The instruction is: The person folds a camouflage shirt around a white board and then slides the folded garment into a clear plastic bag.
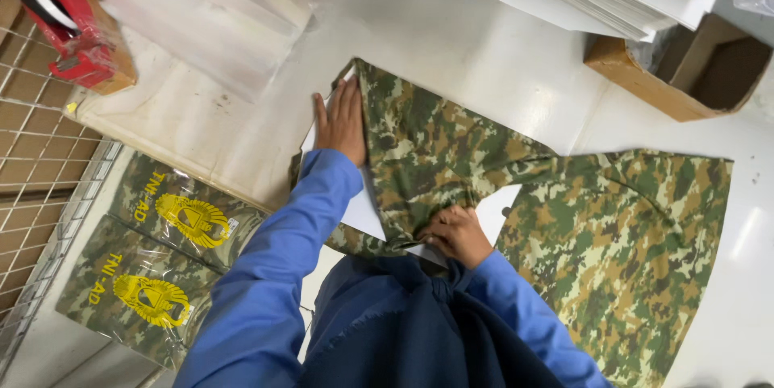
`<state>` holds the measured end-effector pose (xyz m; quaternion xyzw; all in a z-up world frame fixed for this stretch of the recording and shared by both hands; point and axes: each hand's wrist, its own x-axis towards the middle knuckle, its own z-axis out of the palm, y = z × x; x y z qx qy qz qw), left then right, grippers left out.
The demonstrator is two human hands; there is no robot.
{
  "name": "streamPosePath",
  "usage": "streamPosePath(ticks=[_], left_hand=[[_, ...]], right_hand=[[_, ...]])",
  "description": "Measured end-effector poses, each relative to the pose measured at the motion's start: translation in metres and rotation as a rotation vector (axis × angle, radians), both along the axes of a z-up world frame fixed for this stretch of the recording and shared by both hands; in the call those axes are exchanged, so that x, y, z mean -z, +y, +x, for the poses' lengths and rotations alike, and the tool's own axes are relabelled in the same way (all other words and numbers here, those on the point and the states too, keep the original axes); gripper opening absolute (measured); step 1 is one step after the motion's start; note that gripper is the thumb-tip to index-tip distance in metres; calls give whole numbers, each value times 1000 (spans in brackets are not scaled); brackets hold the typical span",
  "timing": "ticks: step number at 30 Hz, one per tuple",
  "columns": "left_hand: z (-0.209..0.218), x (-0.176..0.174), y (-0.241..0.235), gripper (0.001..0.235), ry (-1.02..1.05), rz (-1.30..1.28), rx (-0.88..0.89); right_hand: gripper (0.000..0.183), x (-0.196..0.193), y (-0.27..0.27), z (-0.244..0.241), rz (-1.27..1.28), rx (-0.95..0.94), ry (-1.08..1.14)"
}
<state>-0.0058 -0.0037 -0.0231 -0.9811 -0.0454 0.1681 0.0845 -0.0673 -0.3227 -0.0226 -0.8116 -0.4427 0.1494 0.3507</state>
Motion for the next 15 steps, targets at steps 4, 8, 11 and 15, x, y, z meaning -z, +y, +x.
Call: streamPosePath(ticks=[4,8,11,15], left_hand=[[-10,25,7,56,-525,-487,215],[-13,45,21,27,-626,-596,249],[-8,49,20,26,-647,-514,252],[-14,32,6,22,-642,-619,118]], right_hand=[[30,31,-18,-1,229,54,34],[18,-21,-153,84,89,485,-130],[34,-30,-283,170,-440,908,-658],[70,-26,-346,203,-798,1095,-160]])
